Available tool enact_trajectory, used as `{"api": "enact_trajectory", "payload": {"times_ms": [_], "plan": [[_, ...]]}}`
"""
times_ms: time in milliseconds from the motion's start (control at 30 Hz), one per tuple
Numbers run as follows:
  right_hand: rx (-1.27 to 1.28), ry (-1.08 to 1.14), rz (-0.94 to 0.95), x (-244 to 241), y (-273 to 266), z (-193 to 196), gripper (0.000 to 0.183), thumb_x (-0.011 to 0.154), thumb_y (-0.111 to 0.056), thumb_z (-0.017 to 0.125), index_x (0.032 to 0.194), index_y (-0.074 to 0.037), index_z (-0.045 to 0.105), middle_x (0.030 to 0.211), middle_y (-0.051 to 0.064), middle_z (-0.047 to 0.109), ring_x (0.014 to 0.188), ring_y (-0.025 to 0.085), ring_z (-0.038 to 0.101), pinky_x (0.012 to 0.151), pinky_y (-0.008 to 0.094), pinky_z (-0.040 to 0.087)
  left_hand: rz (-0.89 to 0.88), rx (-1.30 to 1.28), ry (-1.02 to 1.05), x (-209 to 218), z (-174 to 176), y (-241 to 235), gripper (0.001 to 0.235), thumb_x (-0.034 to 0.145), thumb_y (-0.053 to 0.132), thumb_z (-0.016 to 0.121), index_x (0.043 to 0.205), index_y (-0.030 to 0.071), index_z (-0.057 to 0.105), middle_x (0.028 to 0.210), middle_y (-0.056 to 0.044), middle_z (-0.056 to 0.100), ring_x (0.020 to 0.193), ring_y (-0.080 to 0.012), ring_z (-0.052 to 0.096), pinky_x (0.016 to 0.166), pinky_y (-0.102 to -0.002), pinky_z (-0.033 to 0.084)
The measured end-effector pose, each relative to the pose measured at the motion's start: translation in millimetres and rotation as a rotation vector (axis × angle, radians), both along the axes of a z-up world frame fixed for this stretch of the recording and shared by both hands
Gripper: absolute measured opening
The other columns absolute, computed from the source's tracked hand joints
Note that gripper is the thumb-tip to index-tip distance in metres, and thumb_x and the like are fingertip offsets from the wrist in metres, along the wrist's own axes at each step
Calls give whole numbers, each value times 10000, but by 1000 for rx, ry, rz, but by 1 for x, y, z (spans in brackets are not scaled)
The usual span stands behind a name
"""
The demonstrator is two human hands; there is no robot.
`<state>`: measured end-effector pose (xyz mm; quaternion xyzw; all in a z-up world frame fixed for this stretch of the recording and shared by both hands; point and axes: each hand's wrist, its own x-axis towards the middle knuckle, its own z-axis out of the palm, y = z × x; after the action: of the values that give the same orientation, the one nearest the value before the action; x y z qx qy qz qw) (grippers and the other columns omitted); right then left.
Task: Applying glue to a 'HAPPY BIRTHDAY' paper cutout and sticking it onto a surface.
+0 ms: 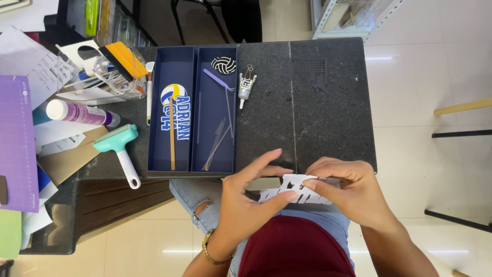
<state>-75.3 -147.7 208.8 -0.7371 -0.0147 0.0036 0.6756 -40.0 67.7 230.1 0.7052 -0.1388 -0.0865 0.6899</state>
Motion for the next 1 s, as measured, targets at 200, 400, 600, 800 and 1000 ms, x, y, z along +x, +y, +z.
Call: {"api": "enact_trajectory", "payload": {"times_ms": [200,400,600,800,1000], "plan": [[-30,-40,14,-1,6,5,92,834,-14,775,885,-79,815,776,91,778,739,189,706,667,275,586,-45,189,-39,4,-1,-8,537,876,225,800,1385,180,631,911,54,815,796,-28,664,814,-234,562],[-89,69,32,4,6,3,56,861,-62,764,868,-51,818,840,74,803,757,134,713,689,250,557,18,161,-18,6,-2,-12,547,886,197,769,1405,154,605,846,38,776,693,-16,619,624,-190,515],[89,158,-74,7,-11,-30,138,763,65,795,901,76,796,774,146,781,782,187,672,694,369,593,101,-120,95,25,-38,-10,661,765,15,806,1392,-35,604,724,-122,762,665,-152,708,697,-310,610],[25,241,-241,21,-21,-46,62,774,87,814,810,73,766,678,131,718,673,135,603,598,291,542,-29,-90,173,36,-38,-17,861,845,236,796,1560,-14,386,1131,-228,768,1035,-343,742,880,-447,600],[-330,382,-339,42,-34,-115,229,819,-131,857,992,9,799,902,224,781,919,293,706,815,433,528,40,248,-50,40,-51,-34,700,1047,297,402,1579,-101,184,1619,-373,263,1469,-566,254,1183,-655,199]]}}
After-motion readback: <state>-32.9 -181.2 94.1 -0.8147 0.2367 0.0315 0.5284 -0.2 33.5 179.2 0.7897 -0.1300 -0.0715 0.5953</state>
